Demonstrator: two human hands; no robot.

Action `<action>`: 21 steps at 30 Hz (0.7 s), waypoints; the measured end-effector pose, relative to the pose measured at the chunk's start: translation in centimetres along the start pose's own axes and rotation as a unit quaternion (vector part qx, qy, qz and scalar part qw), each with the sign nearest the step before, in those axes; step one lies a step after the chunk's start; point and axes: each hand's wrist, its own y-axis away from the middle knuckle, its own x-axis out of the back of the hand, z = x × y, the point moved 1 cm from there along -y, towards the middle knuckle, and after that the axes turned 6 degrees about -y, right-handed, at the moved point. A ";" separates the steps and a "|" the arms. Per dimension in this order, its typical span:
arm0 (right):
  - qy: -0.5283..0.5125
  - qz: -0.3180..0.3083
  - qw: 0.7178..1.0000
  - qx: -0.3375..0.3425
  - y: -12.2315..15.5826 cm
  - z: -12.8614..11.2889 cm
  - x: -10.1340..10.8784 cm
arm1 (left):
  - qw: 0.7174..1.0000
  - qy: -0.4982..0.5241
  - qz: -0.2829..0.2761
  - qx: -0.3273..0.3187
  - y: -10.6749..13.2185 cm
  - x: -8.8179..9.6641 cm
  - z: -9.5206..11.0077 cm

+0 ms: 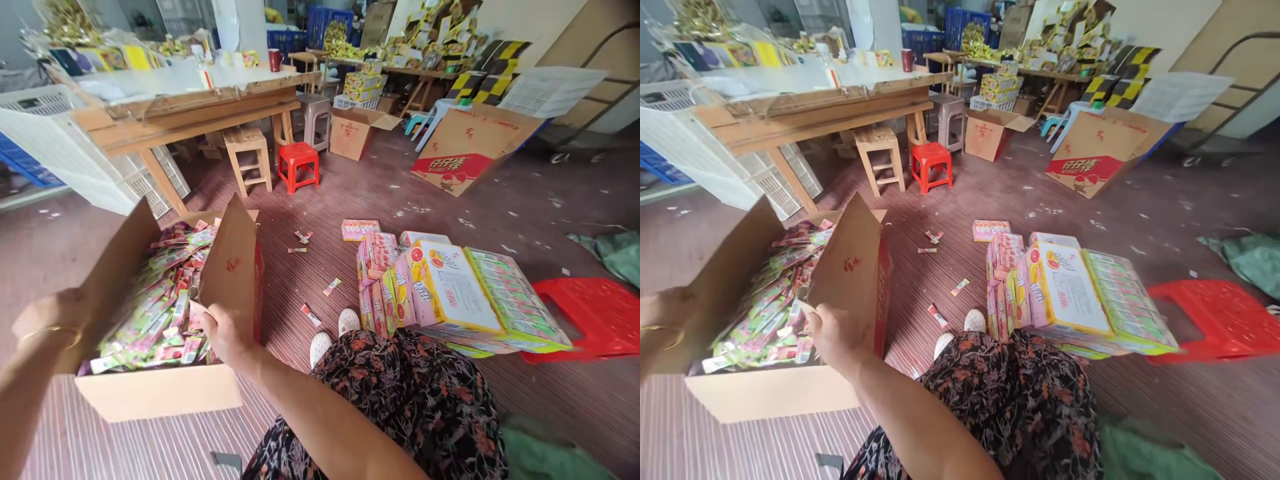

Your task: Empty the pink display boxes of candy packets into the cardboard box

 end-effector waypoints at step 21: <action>-0.263 0.004 0.960 -0.099 4.6 8.9 11.8 | 0.996 -0.021 -0.080 -0.042 3.9 1.9 10.4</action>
